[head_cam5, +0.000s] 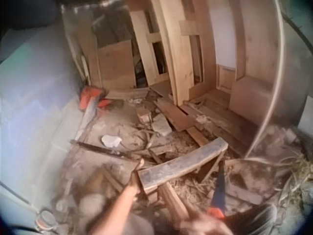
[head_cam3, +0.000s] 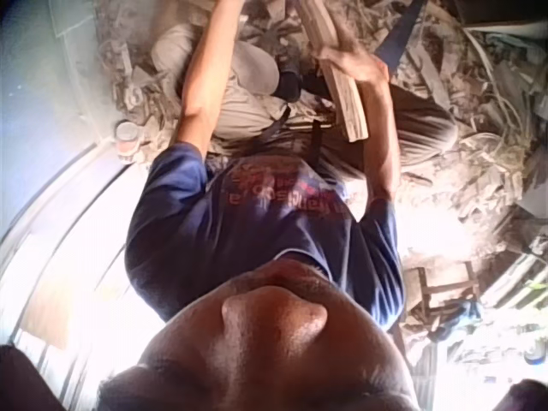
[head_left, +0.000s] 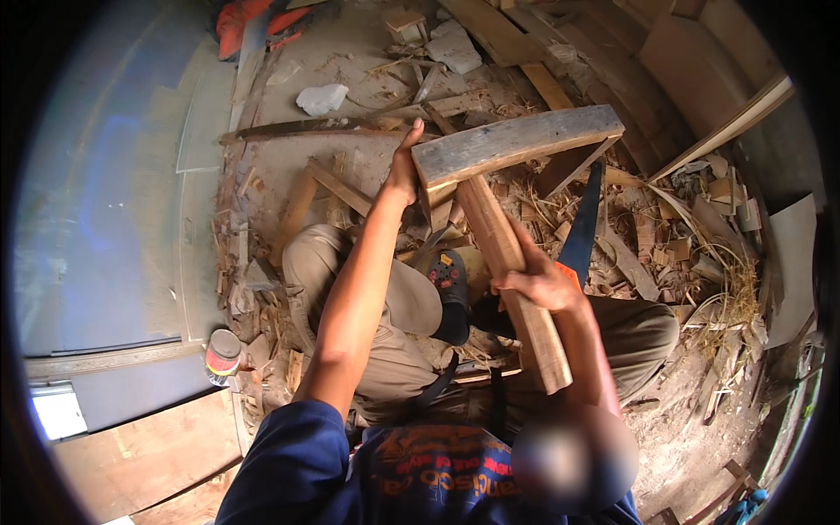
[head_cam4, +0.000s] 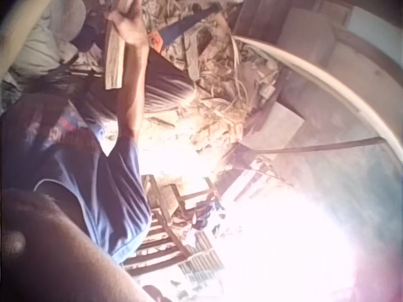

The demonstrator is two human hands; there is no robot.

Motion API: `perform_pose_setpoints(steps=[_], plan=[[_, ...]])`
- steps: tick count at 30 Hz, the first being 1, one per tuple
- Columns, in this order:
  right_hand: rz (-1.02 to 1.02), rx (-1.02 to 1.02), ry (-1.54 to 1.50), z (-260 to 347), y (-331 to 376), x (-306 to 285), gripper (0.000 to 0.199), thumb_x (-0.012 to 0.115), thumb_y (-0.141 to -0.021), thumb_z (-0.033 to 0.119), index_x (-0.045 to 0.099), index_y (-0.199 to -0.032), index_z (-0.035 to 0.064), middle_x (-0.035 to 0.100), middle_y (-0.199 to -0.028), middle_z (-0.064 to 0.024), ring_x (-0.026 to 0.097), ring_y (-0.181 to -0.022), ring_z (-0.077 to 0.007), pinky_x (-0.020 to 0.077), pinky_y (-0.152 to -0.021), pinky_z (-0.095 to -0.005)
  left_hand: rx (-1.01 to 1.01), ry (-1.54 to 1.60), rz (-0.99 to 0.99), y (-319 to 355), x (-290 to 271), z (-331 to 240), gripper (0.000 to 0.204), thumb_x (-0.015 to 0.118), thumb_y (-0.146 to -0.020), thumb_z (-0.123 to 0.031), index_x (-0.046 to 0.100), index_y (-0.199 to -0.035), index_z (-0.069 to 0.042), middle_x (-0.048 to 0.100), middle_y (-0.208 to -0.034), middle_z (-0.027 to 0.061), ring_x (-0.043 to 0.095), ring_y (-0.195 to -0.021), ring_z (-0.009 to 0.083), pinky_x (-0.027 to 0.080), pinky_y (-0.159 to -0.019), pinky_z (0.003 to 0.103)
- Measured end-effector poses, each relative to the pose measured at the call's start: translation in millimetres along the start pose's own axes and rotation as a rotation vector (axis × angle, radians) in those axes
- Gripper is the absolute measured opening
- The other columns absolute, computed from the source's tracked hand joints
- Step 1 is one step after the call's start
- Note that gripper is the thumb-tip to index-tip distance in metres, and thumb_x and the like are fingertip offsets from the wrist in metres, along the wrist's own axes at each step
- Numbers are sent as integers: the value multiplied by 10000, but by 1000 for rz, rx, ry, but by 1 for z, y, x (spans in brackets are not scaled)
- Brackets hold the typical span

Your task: The person sits on the floor and assembles wooden pieces into a frame-like structure. They align and fit pieces together, then use a hand saw to cut a piece to size, and continue fitting components.

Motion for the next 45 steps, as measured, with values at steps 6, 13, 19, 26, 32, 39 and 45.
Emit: perform_pose_setpoints(steps=[6, 13, 19, 26, 32, 39, 45], plan=[[72, 97, 214, 15, -5, -22, 1079, 798, -809, 218, 92, -1614, 91, 670, -1040, -158, 690, -867, -217, 569, -809, -376, 100, 36, -95, 5, -8, 11, 915, 546, -913, -681, 488, -1370, 110, 585, -1325, 258, 600, -1195, 317, 438, -1055, 393], [-28, 256, 111, -6, -26, 12, 882, 775, -851, 127, 236, -1545, 51, 638, -1025, -143, 679, -806, -217, 610, -604, -394, 274, -121, -365, -18, -95, 23, 918, 294, -979, -758, 670, -1142, 63, 686, -1140, 136, 607, -1024, 233, 440, -974, 365], [-245, 477, -503, -54, 39, -49, 399, 702, -873, 241, 601, -1140, -39, 672, -948, -176, 697, -788, -298, 616, -676, -461, 657, -242, -137, 36, -26, 12, 909, 234, -992, -746, 715, -935, 24, 691, -804, 83, 638, -749, 180, 502, -747, 310], [-738, 355, -362, -117, 80, -223, 337, 721, -829, 188, 616, -1062, -31, 690, -887, -177, 707, -734, -316, 598, -624, -460, 570, -121, -222, 15, -26, -5, 853, 425, -964, -727, 711, -848, 68, 687, -762, 102, 649, -719, 188, 504, -735, 315], [-1536, 308, 420, -150, 130, -336, 838, 808, -759, 265, 356, -1436, 64, 572, -1226, -247, 638, -1045, -424, 539, -828, -555, 534, 0, -421, -11, -44, -21, 726, 531, -968, -634, 710, -974, 70, 718, -947, 142, 685, -878, 239, 523, -865, 375], [-1352, 66, 738, -171, 66, -295, 851, 804, -766, 298, 373, -1453, 39, 546, -1270, -314, 558, -1168, -483, 467, -998, -502, 784, -678, -367, 40, 5, -56, 417, 619, -988, -403, 704, -1089, -7, 683, -1149, 125, 610, -1066, 223, 435, -981, 350], [-975, -268, 580, -130, 8, -218, 662, 745, -861, 246, 429, -1388, 0, 663, -1155, -242, 672, -1039, -384, 532, -880, -431, 872, -1498, -259, 80, 59, -84, 657, 726, -874, -528, 630, -1266, -10, 647, -1252, 203, 632, -1133, 357, 477, -994, 434]])
Point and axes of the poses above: each hand's wrist, its own y-axis away from the middle knuckle, its own x-axis out of the palm, z = x × y, the point moved 5 cm from there along -y, towards the middle knuckle
